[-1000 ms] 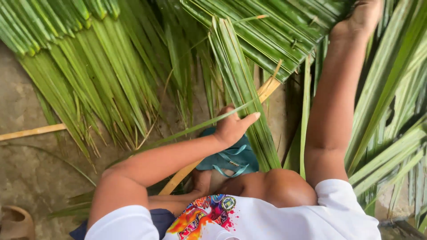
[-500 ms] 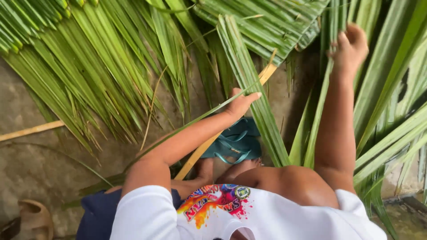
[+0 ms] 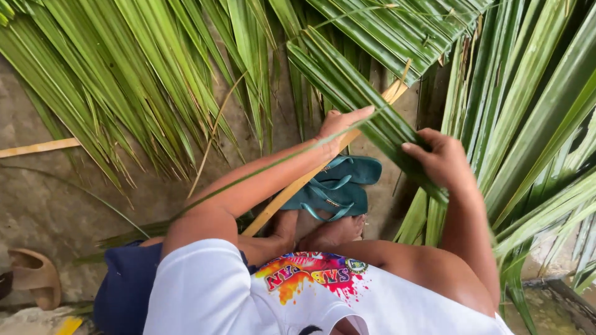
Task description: Weaving palm leaves over a wooden stick to create a mat or roofing material
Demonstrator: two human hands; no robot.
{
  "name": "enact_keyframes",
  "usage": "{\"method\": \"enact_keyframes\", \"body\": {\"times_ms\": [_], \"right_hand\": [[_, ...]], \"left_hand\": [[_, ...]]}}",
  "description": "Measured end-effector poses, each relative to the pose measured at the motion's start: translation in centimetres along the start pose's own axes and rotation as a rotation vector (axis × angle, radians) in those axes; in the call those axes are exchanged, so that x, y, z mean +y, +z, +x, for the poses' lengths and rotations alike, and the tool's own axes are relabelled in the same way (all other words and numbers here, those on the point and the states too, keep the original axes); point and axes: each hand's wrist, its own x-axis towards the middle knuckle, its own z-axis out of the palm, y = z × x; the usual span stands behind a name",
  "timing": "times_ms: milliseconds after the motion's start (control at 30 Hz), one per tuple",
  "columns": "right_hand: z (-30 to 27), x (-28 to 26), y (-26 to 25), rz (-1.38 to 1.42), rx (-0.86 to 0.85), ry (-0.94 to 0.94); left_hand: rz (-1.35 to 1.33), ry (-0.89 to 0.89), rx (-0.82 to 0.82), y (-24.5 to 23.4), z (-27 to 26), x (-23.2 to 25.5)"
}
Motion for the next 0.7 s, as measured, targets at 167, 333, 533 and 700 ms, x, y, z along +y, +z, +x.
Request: {"method": "enact_keyframes", "body": {"times_ms": [167, 333, 533, 700], "right_hand": [[4.5, 1.0, -3.2, -0.09, -0.115, 0.243], [5.8, 3.6, -6.6, 0.002, -0.192, 0.289], [6.2, 4.0, -5.7, -0.035, -0.162, 0.346], [8.4, 3.1, -3.2, 0.255, -0.214, 0.159]], "left_hand": [[-0.256, 0.235, -0.347, -2.7, 7.5, -6.2], [-0.326, 0.033, -0.23, -2.9, 7.3, -4.6], [-0.187, -0.01, -0.187, -2.9, 8.5, -4.6], [-0.166, 0.024, -0.23, -2.3, 7.2, -3.0]]}}
